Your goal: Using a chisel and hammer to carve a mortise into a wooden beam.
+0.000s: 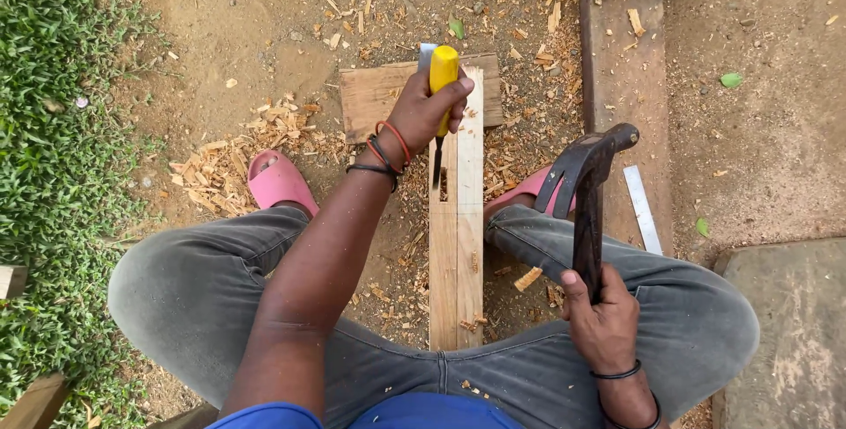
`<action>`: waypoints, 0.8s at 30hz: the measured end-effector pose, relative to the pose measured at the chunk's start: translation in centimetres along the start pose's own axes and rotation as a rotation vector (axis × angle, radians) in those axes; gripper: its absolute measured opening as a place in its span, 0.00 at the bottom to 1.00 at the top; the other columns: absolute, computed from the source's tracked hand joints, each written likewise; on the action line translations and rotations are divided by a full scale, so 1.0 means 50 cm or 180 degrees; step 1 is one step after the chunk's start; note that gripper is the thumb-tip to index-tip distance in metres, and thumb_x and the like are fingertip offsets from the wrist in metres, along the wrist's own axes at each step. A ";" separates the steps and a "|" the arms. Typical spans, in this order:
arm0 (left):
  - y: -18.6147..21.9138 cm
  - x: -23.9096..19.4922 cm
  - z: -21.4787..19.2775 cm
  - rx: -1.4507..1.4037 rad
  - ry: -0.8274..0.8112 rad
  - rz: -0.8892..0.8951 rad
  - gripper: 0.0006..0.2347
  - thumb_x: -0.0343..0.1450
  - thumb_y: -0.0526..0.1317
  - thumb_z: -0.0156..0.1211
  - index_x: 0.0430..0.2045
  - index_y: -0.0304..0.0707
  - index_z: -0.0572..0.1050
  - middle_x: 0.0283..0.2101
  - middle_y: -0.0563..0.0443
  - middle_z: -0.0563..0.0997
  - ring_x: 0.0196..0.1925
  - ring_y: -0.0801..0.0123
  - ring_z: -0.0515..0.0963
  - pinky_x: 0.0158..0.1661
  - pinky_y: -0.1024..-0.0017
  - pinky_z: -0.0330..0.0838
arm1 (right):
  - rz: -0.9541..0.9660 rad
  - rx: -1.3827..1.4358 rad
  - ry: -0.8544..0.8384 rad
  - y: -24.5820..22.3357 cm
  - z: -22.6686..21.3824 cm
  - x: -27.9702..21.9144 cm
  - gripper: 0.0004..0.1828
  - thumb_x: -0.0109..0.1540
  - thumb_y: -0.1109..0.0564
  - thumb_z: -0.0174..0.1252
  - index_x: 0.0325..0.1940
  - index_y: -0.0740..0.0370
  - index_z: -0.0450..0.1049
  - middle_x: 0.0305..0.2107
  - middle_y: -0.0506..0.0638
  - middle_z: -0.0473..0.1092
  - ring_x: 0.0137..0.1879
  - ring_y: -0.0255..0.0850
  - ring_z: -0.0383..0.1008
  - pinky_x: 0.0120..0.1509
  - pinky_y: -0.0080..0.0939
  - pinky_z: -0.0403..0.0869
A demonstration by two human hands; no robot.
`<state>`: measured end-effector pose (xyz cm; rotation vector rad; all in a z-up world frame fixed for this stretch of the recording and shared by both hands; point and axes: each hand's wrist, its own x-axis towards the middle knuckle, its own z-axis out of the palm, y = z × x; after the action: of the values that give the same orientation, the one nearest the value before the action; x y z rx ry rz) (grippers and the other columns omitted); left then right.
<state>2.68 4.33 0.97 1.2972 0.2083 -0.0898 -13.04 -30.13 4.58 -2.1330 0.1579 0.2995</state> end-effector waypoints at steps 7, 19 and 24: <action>-0.058 -0.031 0.020 0.0480 0.0016 0.1344 0.06 0.71 0.35 0.64 0.29 0.35 0.72 0.28 0.56 0.76 0.30 0.76 0.76 0.33 0.73 0.73 | -0.0129 0.0102 -0.0084 -0.008 -0.003 -0.014 0.17 0.65 0.46 0.60 0.39 0.63 0.72 0.15 0.45 0.69 0.22 0.29 0.70 0.26 0.33 0.68; -0.060 -0.022 0.038 0.1040 0.0801 0.1364 0.12 0.72 0.42 0.69 0.23 0.37 0.74 0.23 0.60 0.75 0.27 0.80 0.74 0.31 0.75 0.73 | -0.0130 -0.0060 -0.0065 -0.009 -0.002 -0.014 0.17 0.66 0.46 0.61 0.41 0.64 0.72 0.16 0.46 0.70 0.23 0.30 0.70 0.27 0.34 0.68; -0.059 -0.022 0.041 0.0972 0.0816 0.1312 0.11 0.72 0.43 0.69 0.24 0.37 0.74 0.23 0.60 0.76 0.27 0.80 0.75 0.31 0.75 0.73 | -0.0133 -0.0210 -0.0080 -0.011 -0.002 -0.013 0.17 0.66 0.46 0.62 0.40 0.64 0.73 0.16 0.45 0.70 0.24 0.30 0.72 0.29 0.34 0.70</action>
<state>1.27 1.53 -1.06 1.6315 0.1447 0.4121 -13.55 -29.93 5.26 -2.1938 0.0901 0.3107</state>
